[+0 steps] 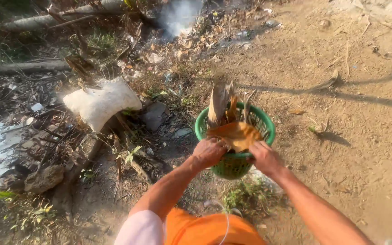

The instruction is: Collecting dried leaves and debris from the ground into a basket and discarding them in a fire.

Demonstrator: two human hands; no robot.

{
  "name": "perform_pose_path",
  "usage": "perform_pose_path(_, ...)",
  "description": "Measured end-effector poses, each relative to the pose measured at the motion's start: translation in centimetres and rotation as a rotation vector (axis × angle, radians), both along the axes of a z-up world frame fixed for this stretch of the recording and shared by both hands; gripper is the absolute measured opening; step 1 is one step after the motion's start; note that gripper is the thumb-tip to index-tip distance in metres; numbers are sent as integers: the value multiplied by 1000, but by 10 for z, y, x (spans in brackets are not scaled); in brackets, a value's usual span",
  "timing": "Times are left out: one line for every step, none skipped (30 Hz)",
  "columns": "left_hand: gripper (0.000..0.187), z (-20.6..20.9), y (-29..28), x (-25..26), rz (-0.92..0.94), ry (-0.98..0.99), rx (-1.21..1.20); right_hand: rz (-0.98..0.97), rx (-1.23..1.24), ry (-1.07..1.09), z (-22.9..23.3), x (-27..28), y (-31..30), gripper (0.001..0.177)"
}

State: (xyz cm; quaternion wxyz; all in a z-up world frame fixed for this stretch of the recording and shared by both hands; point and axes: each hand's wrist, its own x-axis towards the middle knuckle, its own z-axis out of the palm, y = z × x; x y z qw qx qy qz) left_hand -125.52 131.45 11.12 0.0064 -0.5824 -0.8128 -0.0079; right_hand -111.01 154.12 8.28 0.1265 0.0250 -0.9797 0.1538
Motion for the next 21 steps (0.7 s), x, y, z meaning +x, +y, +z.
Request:
perform_pose_path(20, 1, 14, 0, -9, 2, 50, -19, 7, -36, 6, 3, 11, 16)
perform_pose_path(21, 9, 39, -9, -32, 23, 116, -52, 28, -54, 18, -1, 30, 10)
perform_pose_path(21, 16, 55, -10, -42, 25, 114, -63, 26, -52, 26, 2, 41, 10)
perform_pose_path(20, 24, 73, -14, -74, 59, 107, -108, 35, -33, 35, 4, 53, 8)
perform_pose_path(19, 31, 90, -17, -106, 94, 101, -153, 44, -14, 43, 5, 65, 7)
perform_pose_path(19, 36, 105, -20, -112, 100, 99, -159, 42, -8, 47, 4, 77, 7)
perform_pose_path(20, 41, 119, -22, -130, 95, 96, -158, 42, 40, 50, 3, 89, 8)
perform_pose_path(21, 43, 127, -22, -147, 83, 84, -156, 34, 80, 50, 5, 95, 9)
perform_pose_path(21, 45, 137, -27, -154, 81, 74, -162, 24, 78, 47, -1, 106, 9)
perform_pose_path(22, 44, 147, -28, -155, 75, 75, -183, 25, 40, 42, -1, 116, 8)
perform_pose_path(23, 43, 157, -29, -156, 70, 77, -203, 25, 2, 36, -1, 125, 11)
perform_pose_path(23, 43, 164, -34, -171, 64, 69, -218, 17, -4, 39, -4, 128, 11)
perform_pose_path(22, 42, 170, -39, -170, 59, 81, -237, 23, -28, 42, -8, 130, 9)
perform_pose_path(21, 42, 178, -44, -163, 53, 99, -250, 35, -55, 47, -12, 134, 8)
perform_pose_path(21, 43, 184, -48, -174, 44, 98, -261, 34, -63, 42, -16, 141, 8)
perform_pose_path(21, 45, 189, -53, -164, 58, 64, -267, 49, -81, 38, -22, 147, 6)
perform_pose_path(21, 46, 191, -59, -155, 72, 30, -273, 63, -99, 33, -29, 151, 4)
perform_pose_path(21, 48, 197, -63, -145, 63, 31, -264, 65, -109, 32, -34, 158, 4)
perform_pose_path(23, 49, 201, -69, -122, 50, -19, -258, 84, -80, 32, -40, 163, 7)
perform_pose_path(25, 50, 203, -77, -97, 39, -71, -250, 101, -50, 31, -48, 167, 12)
perform_pose_path(25, 49, 203, -85, -85, 31, -72, -237, 102, -57, 34, -57, 168, 12)
